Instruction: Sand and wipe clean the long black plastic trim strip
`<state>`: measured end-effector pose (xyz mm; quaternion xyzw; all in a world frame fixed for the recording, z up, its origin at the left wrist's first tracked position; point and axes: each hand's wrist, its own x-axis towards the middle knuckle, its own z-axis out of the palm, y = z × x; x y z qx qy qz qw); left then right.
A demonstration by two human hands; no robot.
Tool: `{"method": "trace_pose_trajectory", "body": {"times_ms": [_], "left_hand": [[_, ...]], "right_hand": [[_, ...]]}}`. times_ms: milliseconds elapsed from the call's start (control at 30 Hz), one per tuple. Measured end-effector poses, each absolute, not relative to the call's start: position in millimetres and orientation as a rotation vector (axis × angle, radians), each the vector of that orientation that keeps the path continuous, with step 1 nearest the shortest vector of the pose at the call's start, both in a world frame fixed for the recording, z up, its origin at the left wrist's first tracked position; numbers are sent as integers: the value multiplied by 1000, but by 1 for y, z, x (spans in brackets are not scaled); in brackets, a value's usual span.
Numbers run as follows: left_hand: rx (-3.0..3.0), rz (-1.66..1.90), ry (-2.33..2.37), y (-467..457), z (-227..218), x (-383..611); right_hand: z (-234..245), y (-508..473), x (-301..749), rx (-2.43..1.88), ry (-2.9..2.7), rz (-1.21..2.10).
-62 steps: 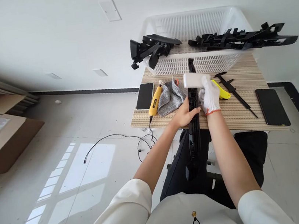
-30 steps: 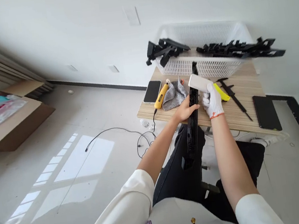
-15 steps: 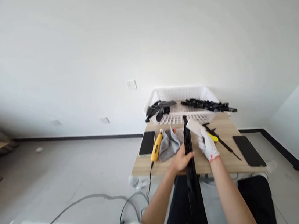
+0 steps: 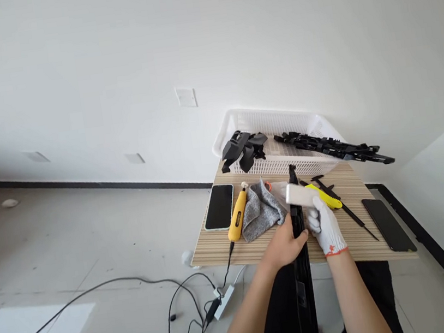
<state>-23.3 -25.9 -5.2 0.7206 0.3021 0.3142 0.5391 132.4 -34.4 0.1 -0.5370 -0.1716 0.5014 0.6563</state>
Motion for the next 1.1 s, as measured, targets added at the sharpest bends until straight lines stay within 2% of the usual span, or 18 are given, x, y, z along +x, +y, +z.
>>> {"method": "trace_pose_trajectory", "body": {"times_ms": [233, 567, 667, 833, 967, 1100], "left_hand": [[1605, 770, 699, -24, -5, -23], [1512, 769, 744, -25, -2, -25], [1549, 793, 764, -28, -3, -24], [1571, 734, 753, -28, -2, -22], [1532, 730, 782, -29, 0, -23], [1479, 741, 817, -30, 1, -23]], "right_hand": [[10, -48, 134, -1188, -444, 1212], [20, -59, 134, -920, -554, 1019], [17, -62, 129, -948, -554, 973], [10, -62, 124, -972, -629, 1074], [5, -53, 125, -1033, -516, 903], [1, -45, 128, -1048, -598, 1025]]}}
